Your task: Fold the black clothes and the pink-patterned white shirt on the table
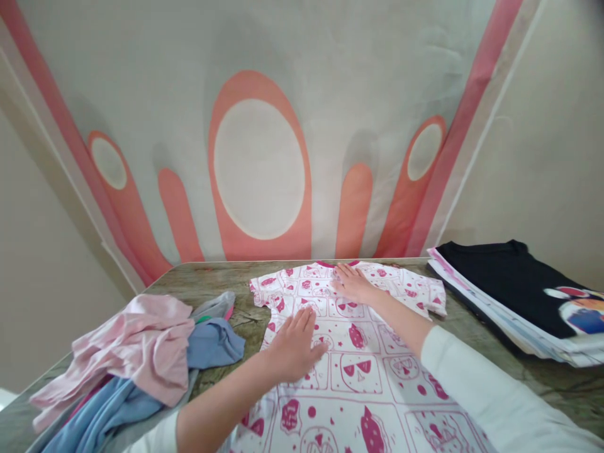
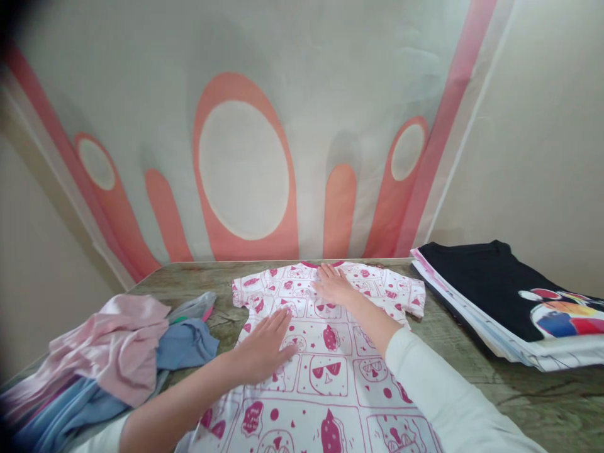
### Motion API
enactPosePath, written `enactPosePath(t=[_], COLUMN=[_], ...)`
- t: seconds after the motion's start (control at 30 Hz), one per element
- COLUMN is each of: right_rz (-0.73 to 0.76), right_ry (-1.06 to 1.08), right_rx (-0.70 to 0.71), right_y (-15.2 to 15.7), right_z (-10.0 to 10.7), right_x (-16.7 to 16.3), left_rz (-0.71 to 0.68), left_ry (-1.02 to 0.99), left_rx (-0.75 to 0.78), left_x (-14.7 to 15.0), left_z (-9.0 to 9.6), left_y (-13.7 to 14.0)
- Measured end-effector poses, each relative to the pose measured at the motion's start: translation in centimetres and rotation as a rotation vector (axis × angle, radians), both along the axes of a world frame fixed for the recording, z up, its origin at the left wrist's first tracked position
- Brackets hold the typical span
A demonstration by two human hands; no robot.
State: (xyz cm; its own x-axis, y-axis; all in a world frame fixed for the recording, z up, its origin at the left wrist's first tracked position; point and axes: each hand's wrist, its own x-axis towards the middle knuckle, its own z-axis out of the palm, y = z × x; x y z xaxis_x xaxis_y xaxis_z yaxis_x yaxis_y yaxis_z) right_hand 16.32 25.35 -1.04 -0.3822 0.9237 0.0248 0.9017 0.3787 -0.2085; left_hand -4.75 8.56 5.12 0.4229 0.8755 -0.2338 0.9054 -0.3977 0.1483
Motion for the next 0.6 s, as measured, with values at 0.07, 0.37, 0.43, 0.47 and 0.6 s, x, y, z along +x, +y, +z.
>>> enactPosePath(t=[0.07,0.37,0.43,0.47,0.6], right_rz=[0.095,0.162,0.166,0.168,0.170], right_ry=[0.016,0.041,0.051,0.056,0.073], right_rx=[0.012,0.009,0.005,0.004,0.008], right_y=[-0.6,-1.2,-1.2,-1.2,-1.3], right_z=[0.2,-0.2,-0.1,0.0,0.3], right_x=[-2.1,-3.7,-3.5,-3.5,-3.6], left_rz=[0.040,0.128,0.172,0.194,0.230], left_ry=[0.016,0.069,0.102,0.125,0.214], left_rx=[0.071,0.345,0.348,0.343,0.364], left_x=[0.8,-4.2,-6.0,-6.6,-5.5], left_z=[-1.3,-5.1,-4.6,-4.3,-3.4], left_y=[3.4,12.3,12.6,12.6,11.7])
